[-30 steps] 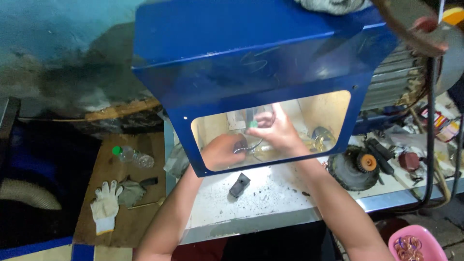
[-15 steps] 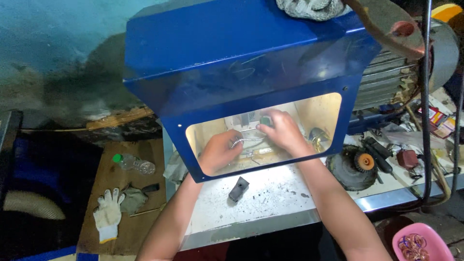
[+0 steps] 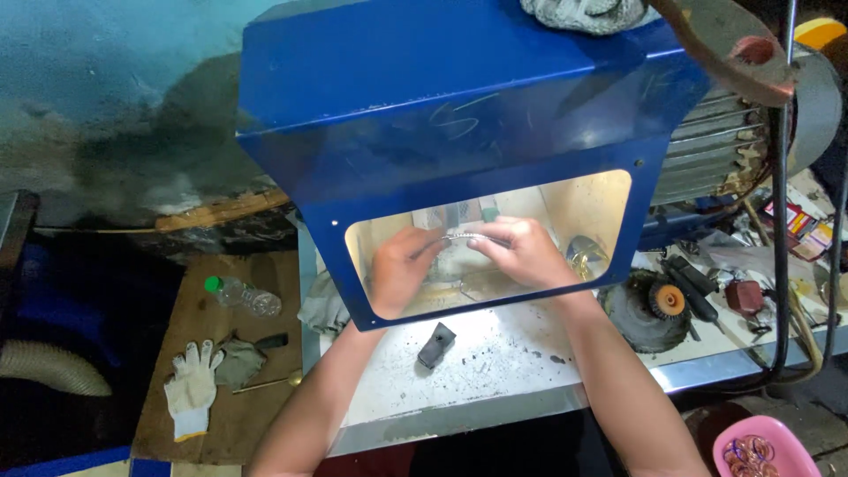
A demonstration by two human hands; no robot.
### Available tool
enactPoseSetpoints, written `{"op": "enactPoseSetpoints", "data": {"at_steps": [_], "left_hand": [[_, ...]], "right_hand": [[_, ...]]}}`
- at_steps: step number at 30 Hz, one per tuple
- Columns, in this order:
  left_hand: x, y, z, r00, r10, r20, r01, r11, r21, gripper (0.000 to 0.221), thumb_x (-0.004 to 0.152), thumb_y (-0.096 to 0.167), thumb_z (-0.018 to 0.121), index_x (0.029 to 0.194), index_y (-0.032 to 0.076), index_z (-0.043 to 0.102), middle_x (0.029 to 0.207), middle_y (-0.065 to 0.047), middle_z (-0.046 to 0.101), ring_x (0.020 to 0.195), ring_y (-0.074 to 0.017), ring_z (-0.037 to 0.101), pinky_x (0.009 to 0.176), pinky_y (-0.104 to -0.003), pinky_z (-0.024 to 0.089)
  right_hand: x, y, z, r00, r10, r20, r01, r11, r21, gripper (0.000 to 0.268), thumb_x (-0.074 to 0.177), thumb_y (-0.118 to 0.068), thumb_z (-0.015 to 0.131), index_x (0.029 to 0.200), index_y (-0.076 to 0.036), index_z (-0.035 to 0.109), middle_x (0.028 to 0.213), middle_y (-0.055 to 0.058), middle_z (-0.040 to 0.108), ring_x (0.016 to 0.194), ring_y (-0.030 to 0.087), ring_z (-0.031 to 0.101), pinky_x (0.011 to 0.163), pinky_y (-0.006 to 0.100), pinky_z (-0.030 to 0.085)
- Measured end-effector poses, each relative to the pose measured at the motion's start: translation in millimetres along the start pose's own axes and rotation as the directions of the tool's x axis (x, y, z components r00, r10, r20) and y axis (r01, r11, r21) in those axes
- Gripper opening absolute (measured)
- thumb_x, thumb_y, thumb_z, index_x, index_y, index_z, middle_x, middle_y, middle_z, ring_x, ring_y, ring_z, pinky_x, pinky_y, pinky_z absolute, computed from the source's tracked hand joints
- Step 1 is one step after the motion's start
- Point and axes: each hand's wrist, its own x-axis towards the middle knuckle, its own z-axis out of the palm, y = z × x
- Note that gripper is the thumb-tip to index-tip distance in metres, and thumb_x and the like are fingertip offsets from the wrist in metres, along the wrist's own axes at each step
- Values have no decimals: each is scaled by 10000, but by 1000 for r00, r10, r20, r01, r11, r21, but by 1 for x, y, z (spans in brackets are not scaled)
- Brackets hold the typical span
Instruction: Polishing a metal jewelry chain using a handheld tool inside a protective enclosure
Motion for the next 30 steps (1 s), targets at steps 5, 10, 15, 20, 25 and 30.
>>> {"op": "enactPoseSetpoints", "data": {"at_steps": [5, 10, 15, 20, 25, 30], "left_hand": [[5, -15, 10, 995, -54, -88, 45, 994, -98, 159, 948, 163, 755, 1094, 119, 798, 956, -139, 773, 927, -349, 745, 765, -418, 600], [7, -21, 4, 995, -28, -92, 20, 996, -89, 149, 963, 147, 729, 1100, 132, 786, 996, -119, 770, 986, -353, 734, 828, -421, 595], [7, -19, 1, 995, -51, -90, 43, 996, -83, 158, 968, 149, 729, 1108, 101, 782, 1010, -141, 770, 990, -368, 735, 831, -424, 595], [7, -34, 7, 989, -114, -94, 102, 987, -127, 184, 947, 189, 745, 1119, 133, 778, 1048, -120, 775, 1056, -325, 727, 871, -415, 590], [4, -33, 6, 986, -151, -72, 141, 982, -125, 180, 946, 193, 739, 1120, 169, 777, 1064, -70, 783, 1071, -284, 731, 889, -387, 593], [5, -16, 1, 983, -140, -122, 125, 984, -123, 188, 949, 173, 741, 1124, 110, 772, 1059, -139, 779, 1055, -335, 733, 870, -415, 598]], "right_hand": [[13, 35, 39, 984, -110, -143, 102, 993, -62, 117, 964, -266, 735, 1011, -207, 824, 744, 43, 736, 773, 285, 738, 700, 366, 574], [17, 43, 52, 965, -197, -175, 171, 973, -157, 108, 988, -272, 716, 972, -207, 801, 699, 29, 700, 719, 272, 724, 644, 354, 563], [16, 45, 56, 979, -151, -138, 145, 988, -52, 116, 986, -158, 674, 1001, -118, 782, 762, 116, 721, 784, 366, 729, 689, 417, 573], [13, 49, 57, 994, -87, -71, 87, 996, -3, 135, 987, -174, 651, 1015, -138, 779, 796, 116, 731, 835, 357, 734, 731, 425, 571], [10, 27, 51, 979, -147, -143, 125, 980, -156, 132, 1013, -168, 658, 1019, -123, 782, 767, 90, 723, 739, 305, 726, 693, 381, 571], [11, 43, 64, 951, -218, -220, 148, 944, -295, 90, 1002, -194, 700, 995, -149, 778, 717, 30, 695, 712, 249, 724, 639, 330, 568]]}}
